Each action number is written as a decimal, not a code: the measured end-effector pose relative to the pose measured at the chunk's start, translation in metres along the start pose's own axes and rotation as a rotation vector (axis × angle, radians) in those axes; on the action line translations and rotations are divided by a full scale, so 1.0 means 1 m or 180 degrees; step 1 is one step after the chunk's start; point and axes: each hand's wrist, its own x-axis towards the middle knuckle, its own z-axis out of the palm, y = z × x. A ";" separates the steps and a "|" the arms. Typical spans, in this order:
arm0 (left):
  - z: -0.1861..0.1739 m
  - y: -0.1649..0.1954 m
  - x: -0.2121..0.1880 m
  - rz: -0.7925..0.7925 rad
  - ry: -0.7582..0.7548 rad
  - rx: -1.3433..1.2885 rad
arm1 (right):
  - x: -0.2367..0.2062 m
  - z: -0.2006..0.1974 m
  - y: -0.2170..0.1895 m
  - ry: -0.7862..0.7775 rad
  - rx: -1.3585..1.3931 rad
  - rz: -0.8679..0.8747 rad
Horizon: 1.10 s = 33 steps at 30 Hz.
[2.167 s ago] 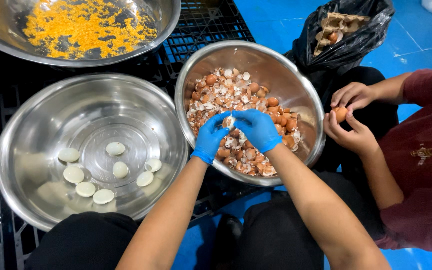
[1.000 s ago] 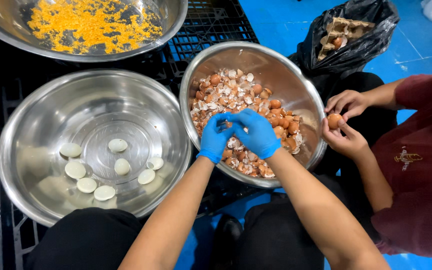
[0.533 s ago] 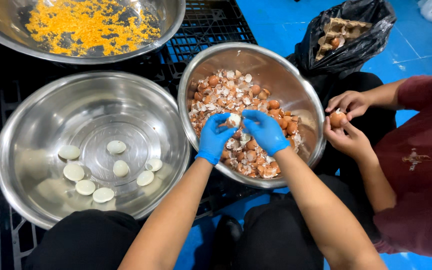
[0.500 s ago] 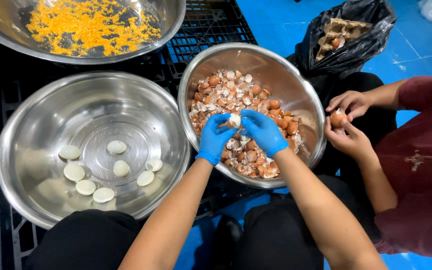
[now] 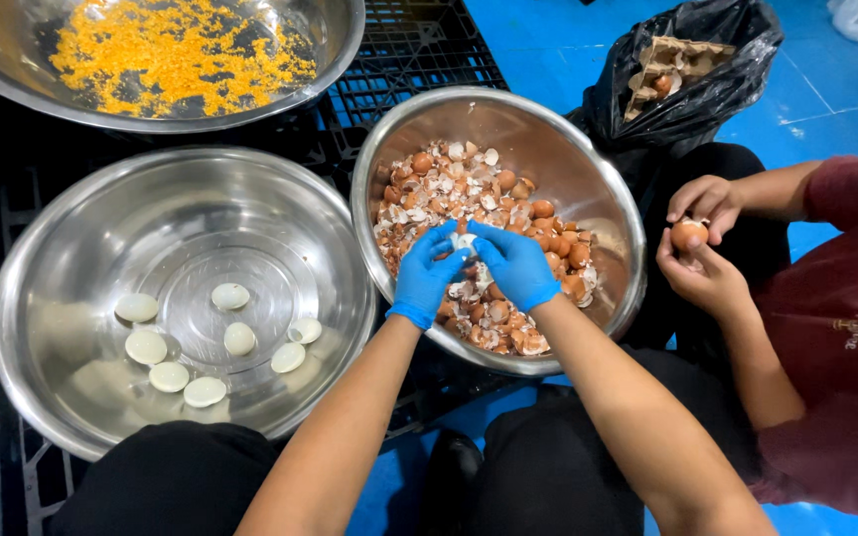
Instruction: The person peels hard-boiled eggs by hand, removing the shells and placing the peeled eggs into a metal bowl. A coworker performs the same task nearby.
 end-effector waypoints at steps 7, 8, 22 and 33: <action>-0.001 0.009 -0.006 0.0144 -0.0368 0.0076 | 0.003 0.003 -0.010 -0.0030 -0.0584 -0.0356; -0.003 0.010 -0.007 0.0161 -0.0406 0.0096 | 0.003 0.003 -0.010 0.0009 -0.0576 -0.0326; -0.005 0.015 -0.010 0.0049 -0.0546 0.0258 | 0.005 0.001 0.001 0.0441 -0.0625 -0.0094; -0.002 0.029 -0.013 -0.0131 -0.0799 -0.0246 | 0.010 -0.009 0.003 0.0260 0.0844 0.1042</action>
